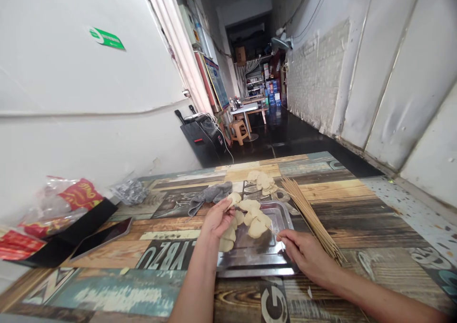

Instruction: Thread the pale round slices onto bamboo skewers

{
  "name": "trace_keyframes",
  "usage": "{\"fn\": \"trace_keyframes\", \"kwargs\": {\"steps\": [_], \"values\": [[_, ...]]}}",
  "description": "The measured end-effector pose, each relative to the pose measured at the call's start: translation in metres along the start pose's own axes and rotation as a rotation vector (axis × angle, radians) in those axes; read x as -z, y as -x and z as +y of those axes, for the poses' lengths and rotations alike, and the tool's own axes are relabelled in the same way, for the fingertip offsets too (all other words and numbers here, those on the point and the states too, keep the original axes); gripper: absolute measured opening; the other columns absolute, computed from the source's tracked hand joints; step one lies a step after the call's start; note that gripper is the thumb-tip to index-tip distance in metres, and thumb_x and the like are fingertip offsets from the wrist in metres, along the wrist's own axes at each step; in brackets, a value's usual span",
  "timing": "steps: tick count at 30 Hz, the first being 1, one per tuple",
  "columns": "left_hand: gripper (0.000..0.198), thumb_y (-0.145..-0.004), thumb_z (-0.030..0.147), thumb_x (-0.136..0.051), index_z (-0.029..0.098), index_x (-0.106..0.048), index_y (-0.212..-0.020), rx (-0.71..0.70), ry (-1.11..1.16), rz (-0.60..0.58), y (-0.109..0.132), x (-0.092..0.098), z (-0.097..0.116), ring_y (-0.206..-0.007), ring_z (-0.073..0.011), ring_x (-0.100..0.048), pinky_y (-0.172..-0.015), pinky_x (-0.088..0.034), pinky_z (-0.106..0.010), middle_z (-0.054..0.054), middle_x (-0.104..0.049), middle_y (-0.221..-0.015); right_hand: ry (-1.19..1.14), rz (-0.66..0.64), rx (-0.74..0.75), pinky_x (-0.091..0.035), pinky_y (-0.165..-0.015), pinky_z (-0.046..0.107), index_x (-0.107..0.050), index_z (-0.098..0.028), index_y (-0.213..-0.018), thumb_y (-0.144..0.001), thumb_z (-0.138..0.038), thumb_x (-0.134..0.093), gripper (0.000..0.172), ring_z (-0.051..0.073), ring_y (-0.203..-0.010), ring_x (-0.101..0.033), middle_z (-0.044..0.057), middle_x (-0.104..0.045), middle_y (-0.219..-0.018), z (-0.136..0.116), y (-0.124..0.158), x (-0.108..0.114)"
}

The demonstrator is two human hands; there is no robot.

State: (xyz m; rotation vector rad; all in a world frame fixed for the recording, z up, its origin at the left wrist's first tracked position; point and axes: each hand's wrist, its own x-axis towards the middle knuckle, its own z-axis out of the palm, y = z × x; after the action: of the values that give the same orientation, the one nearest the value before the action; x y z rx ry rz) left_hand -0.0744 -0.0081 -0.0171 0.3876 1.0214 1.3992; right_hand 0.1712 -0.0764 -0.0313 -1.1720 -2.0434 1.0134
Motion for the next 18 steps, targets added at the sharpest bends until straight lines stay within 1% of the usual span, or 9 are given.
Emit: {"fn": "trace_keyframes", "kwargs": {"steps": [3,8,11,13,18], "values": [[0.011,-0.067,0.002,-0.065,0.009,-0.058,-0.071,0.023,-0.003,-0.019,-0.001,0.001,-0.002,-0.051,-0.004,-0.047,-0.045,-0.038,-0.013,-0.002,-0.057,-0.064,0.0,-0.001,-0.001,-0.036,-0.055,0.024,-0.058,-0.017,-0.084,-0.09,-0.035,-0.03,0.033,0.016,-0.057,-0.049,0.002,-0.053,-0.06,0.001,0.0,0.0],[0.012,-0.066,0.003,-0.067,0.01,-0.06,-0.072,0.032,-0.038,-0.015,0.001,-0.002,-0.005,-0.052,-0.0034,-0.047,-0.046,-0.038,-0.013,-0.001,-0.057,-0.066,0.009,0.002,-0.015,-0.037,-0.056,0.025,-0.058,-0.017,-0.086,-0.09,-0.036,-0.03,0.034,0.016,-0.058,-0.05,0.002,-0.054,-0.062,0.001,0.0,0.0],[0.015,-0.062,0.006,-0.072,0.011,-0.062,-0.072,0.032,-0.071,-0.019,0.002,-0.004,-0.007,-0.052,-0.0032,-0.047,-0.047,-0.038,-0.013,-0.001,-0.058,-0.067,0.021,0.01,-0.021,-0.037,-0.057,0.025,-0.059,-0.017,-0.088,-0.09,-0.036,-0.03,0.035,0.017,-0.06,-0.052,0.002,-0.056,-0.063,0.003,0.0,0.0],[0.021,-0.057,0.01,-0.077,0.01,-0.064,-0.074,-0.004,-0.115,-0.014,0.002,-0.004,-0.008,-0.053,-0.0034,-0.048,-0.047,-0.038,-0.014,-0.001,-0.06,-0.069,0.036,0.017,-0.012,-0.038,-0.058,0.026,-0.06,-0.017,-0.09,-0.091,-0.035,-0.031,0.035,0.017,-0.062,-0.054,0.003,-0.058,-0.065,0.004,0.0,0.0],[0.046,-0.041,0.029,-0.085,0.008,-0.069,-0.08,-0.18,-0.262,0.041,0.001,-0.005,-0.013,-0.05,-0.0029,-0.044,-0.047,-0.033,-0.016,-0.001,-0.062,-0.065,0.061,0.027,0.005,-0.041,-0.063,0.027,-0.062,-0.018,-0.091,-0.091,-0.034,-0.032,0.034,0.018,-0.067,-0.058,0.004,-0.064,-0.074,0.009,0.0,-0.002]]}}
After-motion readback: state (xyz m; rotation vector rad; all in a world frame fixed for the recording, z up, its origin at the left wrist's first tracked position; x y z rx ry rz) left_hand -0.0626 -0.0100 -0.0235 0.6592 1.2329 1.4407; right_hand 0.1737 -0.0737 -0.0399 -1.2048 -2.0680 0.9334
